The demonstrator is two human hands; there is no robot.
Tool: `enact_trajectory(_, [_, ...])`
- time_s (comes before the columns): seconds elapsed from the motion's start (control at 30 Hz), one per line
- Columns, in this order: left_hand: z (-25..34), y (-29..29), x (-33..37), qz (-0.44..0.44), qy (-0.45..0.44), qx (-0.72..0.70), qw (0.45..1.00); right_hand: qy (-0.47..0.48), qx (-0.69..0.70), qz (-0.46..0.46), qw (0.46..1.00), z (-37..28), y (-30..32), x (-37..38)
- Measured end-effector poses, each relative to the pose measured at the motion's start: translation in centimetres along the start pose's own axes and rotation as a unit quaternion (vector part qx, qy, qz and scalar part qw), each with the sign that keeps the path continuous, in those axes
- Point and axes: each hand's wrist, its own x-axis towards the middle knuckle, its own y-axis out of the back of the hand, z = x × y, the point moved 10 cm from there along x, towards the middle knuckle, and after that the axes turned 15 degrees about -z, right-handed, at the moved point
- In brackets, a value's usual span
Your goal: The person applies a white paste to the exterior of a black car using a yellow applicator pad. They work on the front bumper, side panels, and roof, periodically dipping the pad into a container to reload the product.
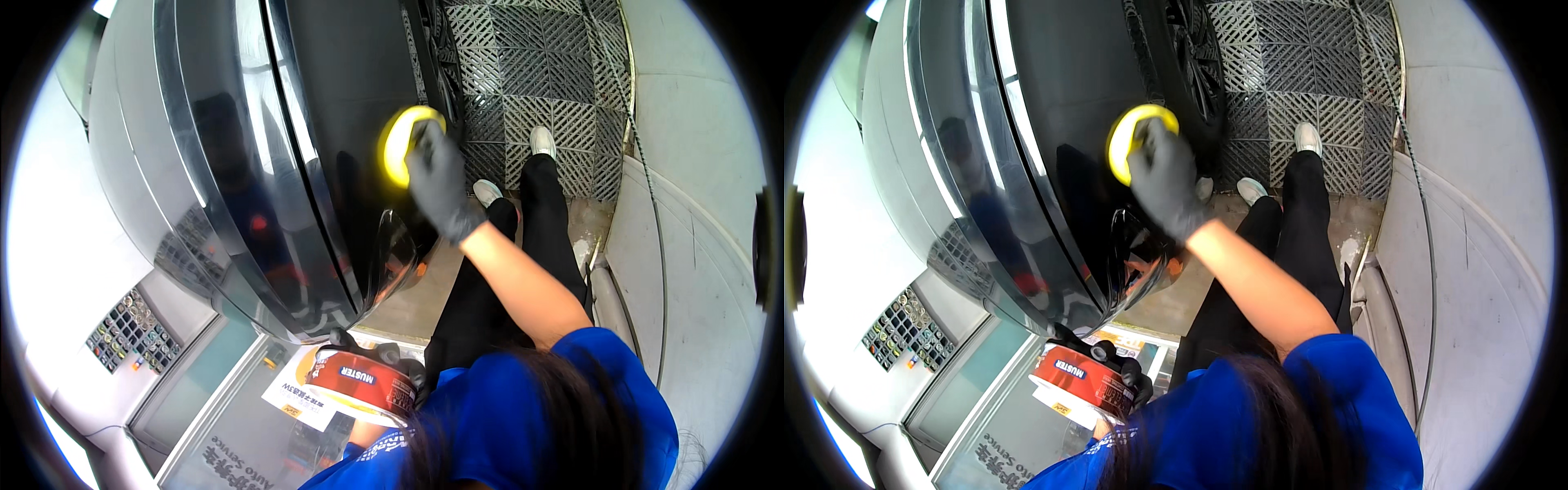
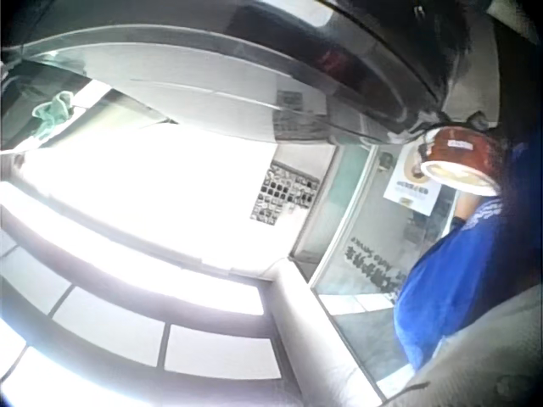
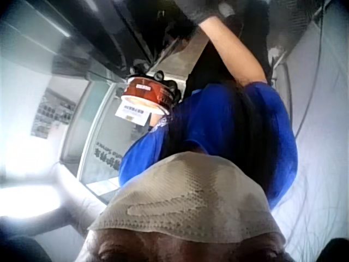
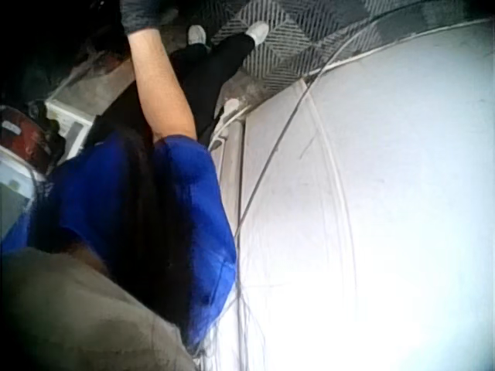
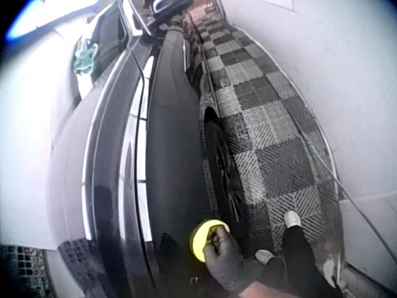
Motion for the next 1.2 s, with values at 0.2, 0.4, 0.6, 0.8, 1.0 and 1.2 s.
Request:
enact_trajectory(0.2, [-0.8,-1.0,0.9,0.009,0.007,0.004,1.0,0.027,-0.059,-0.084,0.994,-0.6,-1.1,-2.1])
enact_trajectory(0.4, [-1.4,-2.3,2.2,0.014,0.01,0.007,1.0,-0.086,0.307,-0.115,0.941,4.2,2.1,7.5])
enact_trajectory(0.6, [-2.0,-3.3,2.9,0.021,0.001,-0.002,1.0,-0.125,0.38,-0.106,0.91,7.0,1.7,6.9])
enact_trajectory(0.8, [-2.4,-4.4,4.0,0.02,-0.014,-0.022,0.999,-0.01,0.189,-0.137,0.972,1.9,2.9,6.3])
enact_trajectory(1.0, [-3.0,-5.3,4.2,0.02,-0.03,-0.045,0.998,0.044,0.075,-0.093,0.992,-4.0,3.9,11.9])
enact_trajectory(1.2, [-3.4,-6.5,4.2,0.016,-0.046,-0.073,0.996,0.054,0.032,-0.033,0.997,-3.1,3.6,7.5])
